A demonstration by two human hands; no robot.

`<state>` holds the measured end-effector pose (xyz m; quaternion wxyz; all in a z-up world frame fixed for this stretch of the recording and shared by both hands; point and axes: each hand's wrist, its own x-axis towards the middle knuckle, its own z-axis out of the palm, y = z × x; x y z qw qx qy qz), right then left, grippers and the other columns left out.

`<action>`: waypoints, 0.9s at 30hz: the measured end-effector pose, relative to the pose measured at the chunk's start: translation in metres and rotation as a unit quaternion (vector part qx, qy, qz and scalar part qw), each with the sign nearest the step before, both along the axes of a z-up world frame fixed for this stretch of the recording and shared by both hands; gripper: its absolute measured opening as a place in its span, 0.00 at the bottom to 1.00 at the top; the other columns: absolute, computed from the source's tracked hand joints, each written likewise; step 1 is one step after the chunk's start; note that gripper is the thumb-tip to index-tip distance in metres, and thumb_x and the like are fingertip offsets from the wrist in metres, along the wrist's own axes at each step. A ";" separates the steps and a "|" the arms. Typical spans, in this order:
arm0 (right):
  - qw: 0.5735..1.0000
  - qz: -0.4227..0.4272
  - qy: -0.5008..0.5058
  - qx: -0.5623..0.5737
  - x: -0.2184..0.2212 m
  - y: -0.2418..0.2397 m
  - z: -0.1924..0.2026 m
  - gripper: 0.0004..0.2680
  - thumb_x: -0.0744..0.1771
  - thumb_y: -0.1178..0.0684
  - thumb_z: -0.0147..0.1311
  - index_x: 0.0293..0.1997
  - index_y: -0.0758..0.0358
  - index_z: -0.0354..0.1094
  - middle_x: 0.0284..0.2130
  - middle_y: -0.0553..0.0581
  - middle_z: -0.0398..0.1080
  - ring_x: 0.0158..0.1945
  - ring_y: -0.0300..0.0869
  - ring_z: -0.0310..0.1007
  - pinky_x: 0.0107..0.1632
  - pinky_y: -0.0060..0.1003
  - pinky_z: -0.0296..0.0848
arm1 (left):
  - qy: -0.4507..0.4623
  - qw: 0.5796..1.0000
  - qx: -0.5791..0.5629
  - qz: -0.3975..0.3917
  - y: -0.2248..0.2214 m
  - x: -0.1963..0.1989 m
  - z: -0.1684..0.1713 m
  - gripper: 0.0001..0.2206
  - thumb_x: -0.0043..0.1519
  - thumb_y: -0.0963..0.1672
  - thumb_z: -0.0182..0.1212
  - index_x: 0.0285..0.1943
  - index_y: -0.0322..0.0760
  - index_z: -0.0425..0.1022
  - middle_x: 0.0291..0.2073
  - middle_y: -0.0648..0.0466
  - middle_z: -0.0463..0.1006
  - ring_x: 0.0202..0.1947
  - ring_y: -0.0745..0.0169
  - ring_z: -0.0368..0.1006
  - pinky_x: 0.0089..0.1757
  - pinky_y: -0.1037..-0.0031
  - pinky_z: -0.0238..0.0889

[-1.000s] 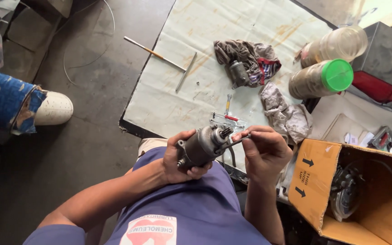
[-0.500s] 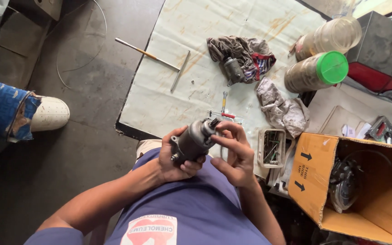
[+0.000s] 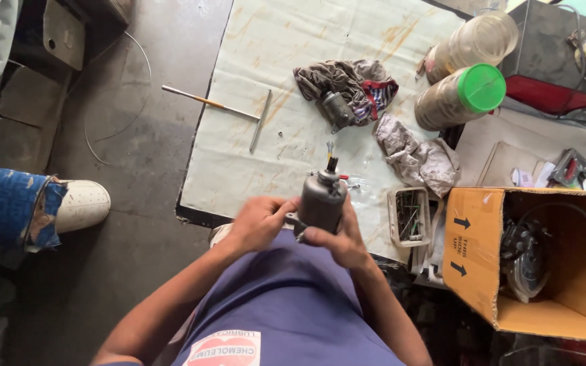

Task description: The person disassembles a starter motor by hand, removing nuts and washers before pulling the armature out of the field frame. They then inspect the internal components and set them on the table alongside various tools.

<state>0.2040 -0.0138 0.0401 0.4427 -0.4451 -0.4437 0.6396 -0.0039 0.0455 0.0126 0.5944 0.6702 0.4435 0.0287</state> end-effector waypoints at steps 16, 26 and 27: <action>0.986 0.093 -0.030 -0.134 0.037 -0.012 0.073 0.34 0.55 0.49 0.70 0.64 0.74 0.59 0.49 0.64 0.71 0.49 0.47 0.74 0.48 0.38 0.75 | -0.261 0.885 0.386 -0.011 0.023 -0.015 0.116 0.14 0.52 0.42 0.72 0.46 0.39 0.79 0.54 0.43 0.77 0.58 0.39 0.69 0.55 0.58 0.66; 0.963 -0.073 0.210 -0.153 0.041 -0.069 0.004 0.37 0.59 0.42 0.72 0.72 0.70 0.56 0.51 0.68 0.69 0.48 0.49 0.73 0.46 0.40 0.72 | -0.269 0.950 0.118 0.108 -0.027 -0.022 0.072 0.08 0.59 0.37 0.67 0.47 0.30 0.78 0.47 0.49 0.81 0.42 0.62 0.81 0.41 0.77 0.78; 0.962 -0.072 0.209 -0.158 0.032 -0.063 0.017 0.37 0.59 0.42 0.72 0.72 0.70 0.56 0.51 0.68 0.69 0.48 0.49 0.73 0.46 0.40 0.72 | -0.268 0.950 0.114 0.110 -0.032 -0.024 0.070 0.08 0.59 0.37 0.67 0.47 0.30 0.78 0.47 0.49 0.81 0.42 0.62 0.81 0.41 0.77 0.78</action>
